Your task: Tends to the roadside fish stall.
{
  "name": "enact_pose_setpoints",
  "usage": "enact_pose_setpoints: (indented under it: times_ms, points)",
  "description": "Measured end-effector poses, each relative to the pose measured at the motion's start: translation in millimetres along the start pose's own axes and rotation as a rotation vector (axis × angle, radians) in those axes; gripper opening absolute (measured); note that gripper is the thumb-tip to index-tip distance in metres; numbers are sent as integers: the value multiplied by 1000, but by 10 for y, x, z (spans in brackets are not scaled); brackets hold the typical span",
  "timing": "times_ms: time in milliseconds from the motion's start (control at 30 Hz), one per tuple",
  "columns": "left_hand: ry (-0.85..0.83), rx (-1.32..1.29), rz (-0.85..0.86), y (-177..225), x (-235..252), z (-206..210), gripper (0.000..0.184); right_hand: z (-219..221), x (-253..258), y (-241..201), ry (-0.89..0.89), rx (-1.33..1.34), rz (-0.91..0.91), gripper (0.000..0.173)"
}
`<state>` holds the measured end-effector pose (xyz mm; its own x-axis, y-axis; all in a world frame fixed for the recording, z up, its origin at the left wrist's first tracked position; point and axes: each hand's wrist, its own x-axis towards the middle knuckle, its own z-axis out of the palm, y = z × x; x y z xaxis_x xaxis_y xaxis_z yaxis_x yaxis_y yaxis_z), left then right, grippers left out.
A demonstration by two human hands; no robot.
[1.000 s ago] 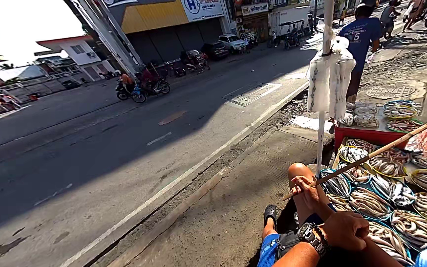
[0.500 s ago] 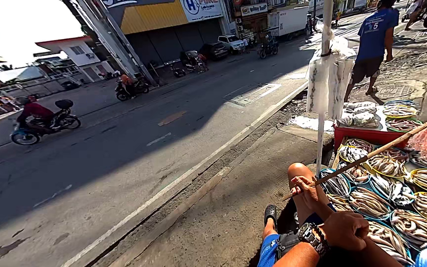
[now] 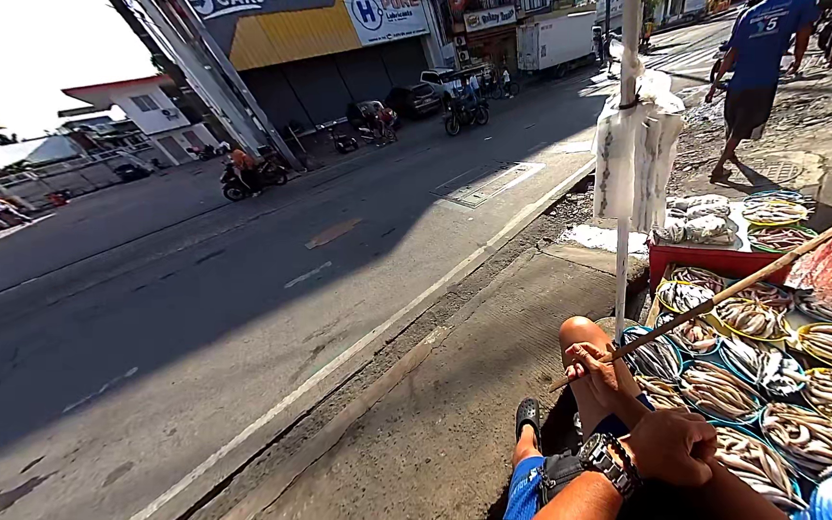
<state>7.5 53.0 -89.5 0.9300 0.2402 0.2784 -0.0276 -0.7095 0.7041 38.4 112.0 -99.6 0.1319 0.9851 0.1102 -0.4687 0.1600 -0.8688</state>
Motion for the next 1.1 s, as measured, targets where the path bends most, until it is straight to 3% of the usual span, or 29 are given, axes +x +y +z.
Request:
enact_pose_setpoints:
  times_ms: [33, 67, 100, 133, 167, 200, 233, 367, 767, 1100]
  points:
    - [4, -1, 3, 0, 1, -1, 6, -158, 111, 290, -103, 42, -137, 24]
    - [9, -1, 6, 2, 1, -3, 6, -141, 90, 296, -86, 12, -141, 24]
    - [8, 3, 9, 2, 2, -6, 6, 34, -55, 48, 41, -111, -1, 25]
    - [2, -1, 9, 7, 1, -12, 6, 409, -163, -405, 310, -249, 378, 25]
    - [-2, -2, 8, 9, 1, -14, 6, 422, -175, -421, 303, -246, 373, 26]
    - [-4, 4, 6, 3, 4, -8, 6, 159, -98, -110, 106, -122, 114, 26]
    - [-1, 9, 6, -5, 5, -1, 6, 18, 13, 89, 10, -3, 21, 27]
    - [26, 1, 23, -24, 5, 21, 6, 14, 90, 138, 67, 87, 96, 27]
    - [18, 8, 17, -40, 7, 22, 5, -172, 210, 383, 14, 59, 57, 24]
    - [7, 1, 8, -17, 4, 8, 6, -76, 151, 265, 50, 87, 87, 25]
